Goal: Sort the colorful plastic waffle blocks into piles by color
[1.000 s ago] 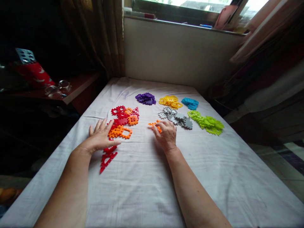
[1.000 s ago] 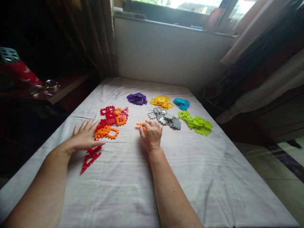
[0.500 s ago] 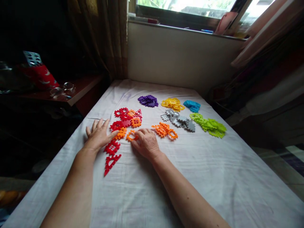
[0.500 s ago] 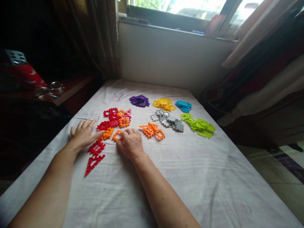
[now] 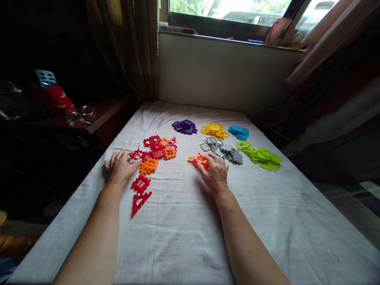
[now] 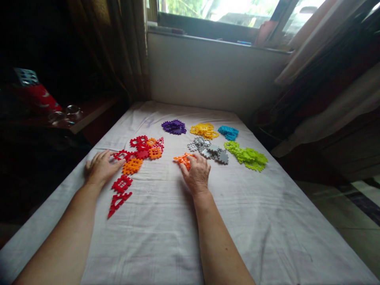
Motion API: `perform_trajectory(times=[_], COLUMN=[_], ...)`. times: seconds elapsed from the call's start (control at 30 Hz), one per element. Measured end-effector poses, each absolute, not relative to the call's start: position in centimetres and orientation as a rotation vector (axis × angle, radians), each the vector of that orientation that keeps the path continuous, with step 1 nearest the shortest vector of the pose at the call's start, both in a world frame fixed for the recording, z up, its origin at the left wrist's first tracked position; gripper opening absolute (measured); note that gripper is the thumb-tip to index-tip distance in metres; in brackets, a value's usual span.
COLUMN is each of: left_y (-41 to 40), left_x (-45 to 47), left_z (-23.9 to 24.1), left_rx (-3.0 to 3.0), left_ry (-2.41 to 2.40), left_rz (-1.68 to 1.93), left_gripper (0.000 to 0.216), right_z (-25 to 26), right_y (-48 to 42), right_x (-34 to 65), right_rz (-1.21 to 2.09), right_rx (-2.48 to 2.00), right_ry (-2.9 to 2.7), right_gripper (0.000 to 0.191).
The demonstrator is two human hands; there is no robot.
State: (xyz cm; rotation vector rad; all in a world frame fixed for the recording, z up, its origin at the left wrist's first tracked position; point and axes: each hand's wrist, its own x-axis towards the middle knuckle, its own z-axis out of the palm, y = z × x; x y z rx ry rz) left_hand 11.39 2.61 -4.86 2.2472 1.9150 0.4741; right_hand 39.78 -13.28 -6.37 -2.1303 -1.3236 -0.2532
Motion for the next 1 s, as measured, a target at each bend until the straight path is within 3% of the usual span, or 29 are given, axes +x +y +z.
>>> perform_trajectory(times=[0.23, 0.43, 0.67, 0.87, 1.0], left_y=[3.1, 3.1, 2.7, 2.7, 2.1], left_x=[11.5, 11.8, 11.9, 12.0, 12.6], left_z=[-5.5, -5.2, -5.3, -4.9, -4.4], left_rx=[2.154, 2.128, 2.187, 2.296, 2.474], left_ry=[1.909, 1.945, 1.882, 1.758, 1.529], left_rz=[0.514, 0.496, 0.475, 0.560, 0.406], left_gripper=[0.048, 0.052, 0.053, 0.050, 0.039], right_z=[-5.0, -4.7, -5.1, -5.7, -6.5], right_y=[-9.6, -6.8, -7.3, -10.6, -13.8], right_x=[32.0, 28.2, 28.3, 33.1, 39.1], right_rz=[-0.036, 0.092, 0.099, -0.111, -0.305], right_rx=[-1.826, -1.933, -1.900, -1.889, -2.030], right_ry=[-1.850, -1.971, -1.912, -1.650, -1.270], right_gripper=[0.026, 0.033, 0.018, 0.027, 0.028])
